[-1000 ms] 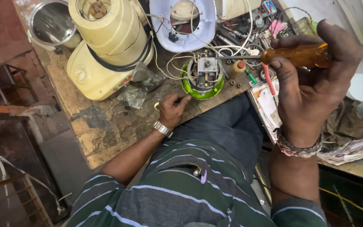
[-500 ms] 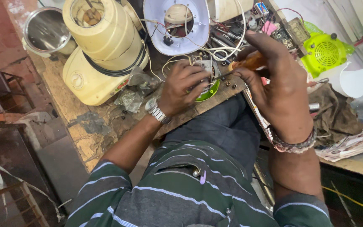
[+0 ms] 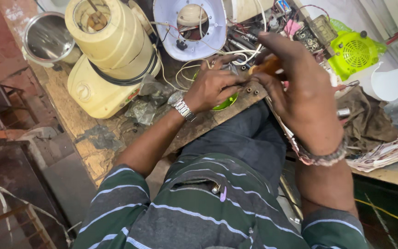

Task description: The person disassembles a small electrical appliance, likely a mixer or grinder, using a screwdriver to remove screws and separate the motor housing. They then apply lubricant to the motor shaft and reassemble the unit, placing the motor back into the base and securing the top cover.

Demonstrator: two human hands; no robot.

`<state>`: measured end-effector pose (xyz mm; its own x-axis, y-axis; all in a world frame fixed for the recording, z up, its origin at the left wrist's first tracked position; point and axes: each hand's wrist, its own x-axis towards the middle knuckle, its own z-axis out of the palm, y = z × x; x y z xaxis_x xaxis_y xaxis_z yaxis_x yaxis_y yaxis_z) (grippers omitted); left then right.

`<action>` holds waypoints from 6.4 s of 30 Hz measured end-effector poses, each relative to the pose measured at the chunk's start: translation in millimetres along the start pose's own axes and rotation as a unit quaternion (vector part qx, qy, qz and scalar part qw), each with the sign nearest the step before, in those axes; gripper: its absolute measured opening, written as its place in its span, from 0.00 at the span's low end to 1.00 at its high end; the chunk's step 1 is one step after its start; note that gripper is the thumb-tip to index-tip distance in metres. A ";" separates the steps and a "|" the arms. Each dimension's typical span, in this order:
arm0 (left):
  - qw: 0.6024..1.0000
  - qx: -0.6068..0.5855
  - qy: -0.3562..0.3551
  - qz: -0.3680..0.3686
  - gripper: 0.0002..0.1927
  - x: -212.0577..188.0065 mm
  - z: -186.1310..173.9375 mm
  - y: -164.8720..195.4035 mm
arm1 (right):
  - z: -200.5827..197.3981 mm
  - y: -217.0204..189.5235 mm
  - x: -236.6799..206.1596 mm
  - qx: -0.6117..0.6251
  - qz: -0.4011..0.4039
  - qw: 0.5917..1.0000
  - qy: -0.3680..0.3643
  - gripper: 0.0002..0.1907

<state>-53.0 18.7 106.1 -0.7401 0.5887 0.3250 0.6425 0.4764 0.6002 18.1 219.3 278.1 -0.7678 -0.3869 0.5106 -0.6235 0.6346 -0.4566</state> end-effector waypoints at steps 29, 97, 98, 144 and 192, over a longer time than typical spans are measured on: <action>0.994 -0.102 0.030 0.037 0.18 2.0 1.2 -23.5 | -0.2 13.4 15.5 -0.142 0.042 0.988 -0.052 0.34; 0.997 0.026 0.051 0.052 0.13 9.0 5.6 -8.9 | 64.3 81.7 67.7 0.536 0.031 0.842 -0.055 0.20; 0.996 0.028 0.060 0.063 0.12 9.5 5.6 -8.6 | 64.4 77.8 66.9 0.515 0.013 0.856 -0.031 0.20; 0.998 0.043 -0.007 0.049 0.15 7.0 9.6 -6.3 | 65.6 48.9 19.6 0.332 0.091 0.927 0.148 0.22; 0.998 0.027 -0.001 0.056 0.13 7.6 0.8 -15.0 | -5.9 26.3 40.3 -0.063 -0.042 0.994 -0.081 0.30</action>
<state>-68.1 16.5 98.9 -0.6626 0.6416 0.3864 0.7309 0.4413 0.5206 -28.4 224.3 291.0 -0.7339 -0.5385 0.4141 -0.6708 0.6705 -0.3169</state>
